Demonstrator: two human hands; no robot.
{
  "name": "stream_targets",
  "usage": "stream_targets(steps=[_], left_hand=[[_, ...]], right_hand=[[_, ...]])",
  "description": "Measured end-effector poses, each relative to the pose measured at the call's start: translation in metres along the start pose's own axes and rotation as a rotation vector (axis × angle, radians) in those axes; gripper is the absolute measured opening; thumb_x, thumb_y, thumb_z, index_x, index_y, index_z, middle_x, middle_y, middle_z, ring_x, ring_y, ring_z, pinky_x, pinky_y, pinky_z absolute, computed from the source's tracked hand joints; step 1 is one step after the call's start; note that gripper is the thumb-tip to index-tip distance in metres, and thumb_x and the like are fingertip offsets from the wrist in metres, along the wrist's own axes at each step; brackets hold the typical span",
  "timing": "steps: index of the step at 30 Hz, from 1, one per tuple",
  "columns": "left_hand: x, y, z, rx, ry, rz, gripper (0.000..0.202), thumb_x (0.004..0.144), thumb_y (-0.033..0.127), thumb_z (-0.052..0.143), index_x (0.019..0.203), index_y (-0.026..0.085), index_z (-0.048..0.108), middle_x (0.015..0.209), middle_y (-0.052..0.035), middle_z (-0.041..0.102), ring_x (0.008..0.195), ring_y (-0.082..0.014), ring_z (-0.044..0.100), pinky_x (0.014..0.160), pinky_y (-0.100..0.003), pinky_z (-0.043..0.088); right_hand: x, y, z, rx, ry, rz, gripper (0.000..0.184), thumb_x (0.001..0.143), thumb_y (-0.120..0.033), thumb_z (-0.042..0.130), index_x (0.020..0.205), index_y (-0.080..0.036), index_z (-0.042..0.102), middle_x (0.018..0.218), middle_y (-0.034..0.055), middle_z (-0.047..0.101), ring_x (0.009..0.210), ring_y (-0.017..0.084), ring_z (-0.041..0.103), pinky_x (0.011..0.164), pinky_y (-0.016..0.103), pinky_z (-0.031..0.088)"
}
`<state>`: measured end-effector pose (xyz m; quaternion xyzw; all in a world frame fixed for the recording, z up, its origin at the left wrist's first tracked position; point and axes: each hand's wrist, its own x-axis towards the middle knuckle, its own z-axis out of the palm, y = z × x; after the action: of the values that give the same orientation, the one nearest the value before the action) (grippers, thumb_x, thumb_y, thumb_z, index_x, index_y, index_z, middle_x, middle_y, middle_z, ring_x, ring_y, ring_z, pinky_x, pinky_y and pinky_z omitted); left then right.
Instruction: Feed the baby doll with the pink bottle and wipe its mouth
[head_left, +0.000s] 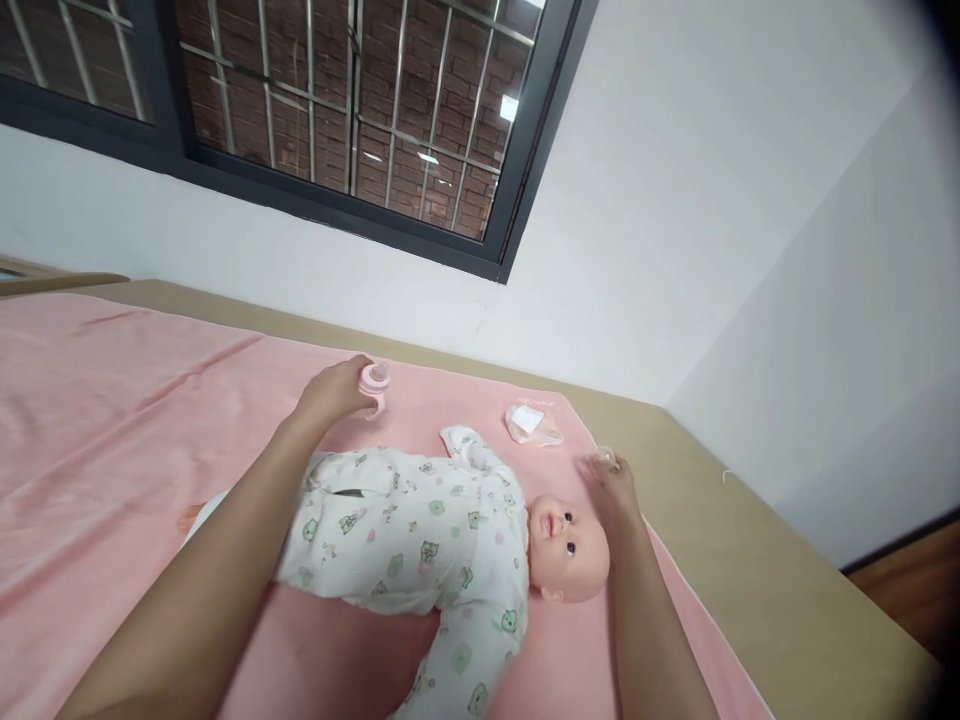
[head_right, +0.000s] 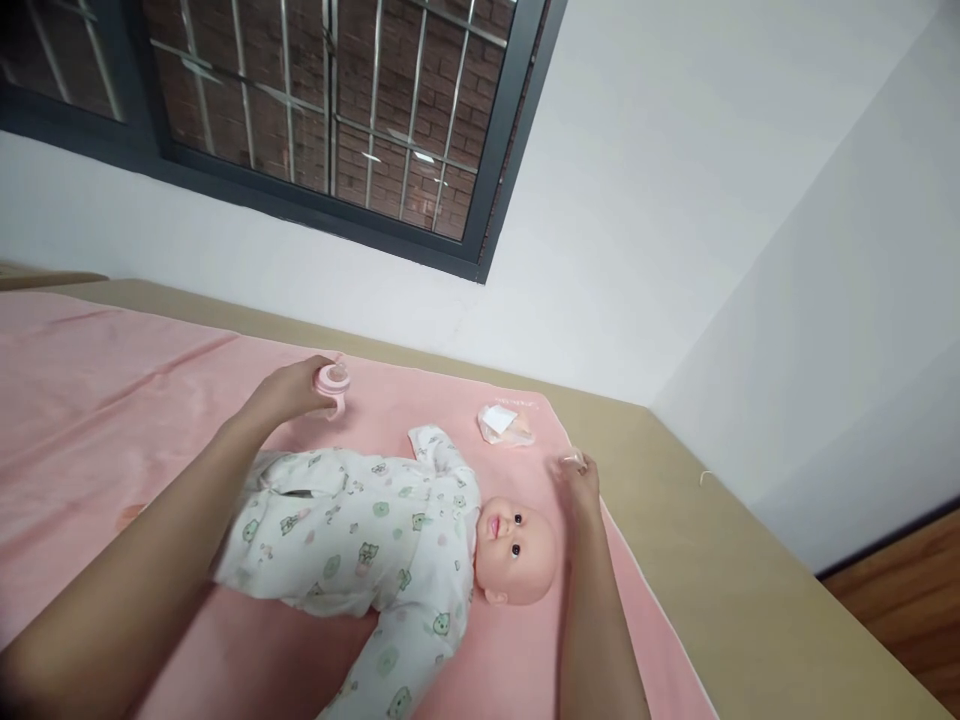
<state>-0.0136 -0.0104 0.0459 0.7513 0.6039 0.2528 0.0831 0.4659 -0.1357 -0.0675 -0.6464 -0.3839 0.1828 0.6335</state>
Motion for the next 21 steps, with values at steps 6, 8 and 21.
stream_targets(steps=[6,8,21], left_hand=[[-0.034,0.063,-0.020,-0.331,0.203,0.202,0.053,0.066,0.033,0.064,0.118,0.027,0.053,0.116,-0.0010,0.063,0.106,-0.0262,0.059,0.085,-0.032,0.045],[-0.052,0.086,-0.022,-0.428,0.197,0.298,0.057,0.067,0.031,0.065,0.122,0.028,0.050,0.119,-0.0005,0.062,0.110,-0.0250,0.057,0.089,-0.031,0.044],[-0.131,0.155,-0.023,-0.397,-0.072,0.454,0.077,0.071,0.037,0.065,0.139,0.034,0.030,0.123,-0.0022,0.054,0.117,-0.0286,0.046,0.095,-0.042,0.041]], right_hand=[[-0.015,-0.096,-0.009,0.354,-0.004,-0.084,0.052,0.059,-0.040,0.078,0.103,-0.023,0.057,0.104,0.0025,0.064,0.097,0.017,0.063,0.098,0.040,0.048],[-0.037,-0.138,-0.007,0.418,-0.110,-0.222,0.060,0.062,-0.038,0.078,0.117,-0.027,0.054,0.119,0.0038,0.060,0.109,0.019,0.060,0.104,0.042,0.043],[-0.153,-0.218,0.057,0.236,-0.384,-0.560,0.061,0.079,-0.039,0.065,0.134,-0.035,0.040,0.134,0.0053,0.049,0.118,0.022,0.052,0.099,0.043,0.048]])
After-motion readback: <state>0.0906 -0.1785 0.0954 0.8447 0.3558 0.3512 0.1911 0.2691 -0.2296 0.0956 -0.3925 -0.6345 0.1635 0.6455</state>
